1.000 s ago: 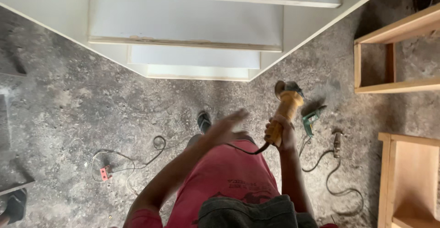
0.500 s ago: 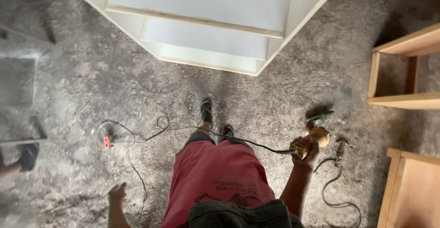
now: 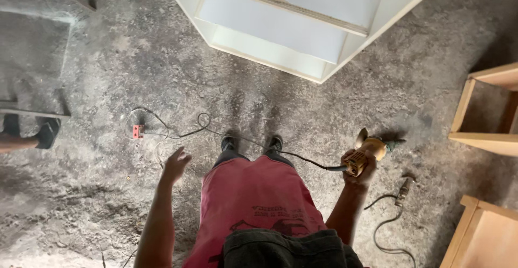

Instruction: The person uses a power grinder to smooth the edges and corners of a white wooden cabinet, touching the wood by hand and later standing on a stool to reach the top.

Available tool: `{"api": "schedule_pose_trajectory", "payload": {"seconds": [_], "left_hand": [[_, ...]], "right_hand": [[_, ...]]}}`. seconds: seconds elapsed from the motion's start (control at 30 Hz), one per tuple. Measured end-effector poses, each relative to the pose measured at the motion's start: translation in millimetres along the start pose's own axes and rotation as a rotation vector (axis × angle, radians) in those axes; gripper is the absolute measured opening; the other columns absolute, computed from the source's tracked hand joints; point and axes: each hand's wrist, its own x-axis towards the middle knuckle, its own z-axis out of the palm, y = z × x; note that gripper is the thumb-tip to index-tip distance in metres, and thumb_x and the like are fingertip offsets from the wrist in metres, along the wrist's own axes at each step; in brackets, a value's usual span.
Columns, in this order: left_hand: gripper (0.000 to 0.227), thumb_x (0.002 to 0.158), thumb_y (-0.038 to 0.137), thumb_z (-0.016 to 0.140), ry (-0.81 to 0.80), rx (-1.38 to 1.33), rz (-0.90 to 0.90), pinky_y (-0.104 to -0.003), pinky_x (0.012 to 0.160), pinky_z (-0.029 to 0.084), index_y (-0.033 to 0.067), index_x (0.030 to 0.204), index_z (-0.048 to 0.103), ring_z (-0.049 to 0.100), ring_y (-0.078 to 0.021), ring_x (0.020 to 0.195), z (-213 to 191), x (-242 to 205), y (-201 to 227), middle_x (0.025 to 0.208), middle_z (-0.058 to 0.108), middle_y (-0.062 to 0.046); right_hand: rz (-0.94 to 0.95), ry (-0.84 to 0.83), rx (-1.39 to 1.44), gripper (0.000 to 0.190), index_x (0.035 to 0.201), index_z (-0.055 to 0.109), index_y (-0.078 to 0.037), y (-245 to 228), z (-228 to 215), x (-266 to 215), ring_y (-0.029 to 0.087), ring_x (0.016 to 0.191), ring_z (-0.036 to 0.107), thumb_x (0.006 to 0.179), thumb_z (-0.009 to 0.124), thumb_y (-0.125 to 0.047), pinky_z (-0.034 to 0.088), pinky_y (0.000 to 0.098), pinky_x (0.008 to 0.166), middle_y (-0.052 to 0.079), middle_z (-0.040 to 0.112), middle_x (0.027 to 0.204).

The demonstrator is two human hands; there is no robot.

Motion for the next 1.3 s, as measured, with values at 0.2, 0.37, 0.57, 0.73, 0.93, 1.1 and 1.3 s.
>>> {"api": "schedule_pose_trajectory", "payload": {"seconds": [0.2,0.37,0.57,0.73,0.93,1.1,1.3], "left_hand": [[0.073,0.094,0.041,0.064,-0.032,-0.046,0.029,-0.049,0.103,0.056,0.0194,0.159,0.038,0.059,-0.0337,0.132,-1,21,-28,0.155,0.049,-0.016],[0.071,0.096,0.043,0.071,-0.023,0.059,0.231,-0.045,0.110,0.048,0.0110,0.154,0.048,0.061,-0.0325,0.133,-13,-3,-72,0.144,0.064,-0.020],[0.079,0.088,0.042,0.076,-0.198,-0.009,-0.130,-0.048,0.092,0.060,0.0074,0.154,0.050,0.072,-0.0317,0.116,-64,-8,-142,0.132,0.071,-0.019],[0.072,0.094,0.043,0.074,-0.174,0.264,-0.107,-0.043,0.101,0.054,0.0077,0.153,0.053,0.069,-0.0332,0.114,-131,34,-163,0.128,0.076,-0.019],[0.072,0.096,0.039,0.072,-0.062,0.078,0.189,-0.037,0.103,0.052,-0.0008,0.152,0.050,0.068,-0.0266,0.121,-174,85,-135,0.130,0.073,-0.019],[0.066,0.093,0.034,0.071,-0.039,-0.007,0.266,-0.038,0.104,0.051,0.0020,0.149,0.055,0.069,-0.0254,0.121,-166,84,-101,0.127,0.076,-0.017],[0.064,0.095,0.035,0.072,-0.104,0.087,0.349,-0.040,0.107,0.048,0.0009,0.147,0.056,0.065,-0.0289,0.126,-135,84,-138,0.129,0.073,-0.020]], "right_hand": [[-0.145,0.288,-0.086,0.058,0.141,0.045,0.005,10,24,-13,0.028,0.069,0.073,0.096,0.065,-0.024,0.068,0.0323,0.061,0.017,0.069,0.086],[-0.122,-0.136,-0.003,0.036,0.121,0.044,0.000,45,20,-39,0.026,0.071,0.071,0.100,0.057,-0.026,0.063,0.0353,0.059,0.016,0.066,0.087],[-0.244,0.267,-0.007,0.044,0.120,0.052,0.003,102,26,-93,0.028,0.079,0.069,0.098,0.064,-0.033,0.062,0.0364,0.063,0.016,0.065,0.095],[-0.282,0.275,-0.016,0.048,0.120,0.051,0.005,148,46,-152,0.028,0.079,0.069,0.096,0.063,-0.035,0.062,0.0367,0.061,0.017,0.066,0.095],[-0.424,0.344,-0.027,0.051,0.129,0.046,0.008,177,56,-187,0.029,0.075,0.069,0.101,0.064,-0.030,0.064,0.0357,0.066,0.019,0.064,0.093],[-0.480,0.390,-0.042,0.055,0.134,0.039,0.004,185,69,-188,0.027,0.074,0.071,0.095,0.063,-0.028,0.065,0.0360,0.066,0.015,0.065,0.090],[-0.427,0.377,0.021,0.056,0.132,0.038,0.008,188,76,-178,0.028,0.074,0.070,0.095,0.064,-0.025,0.065,0.0355,0.066,0.017,0.065,0.090]]}}
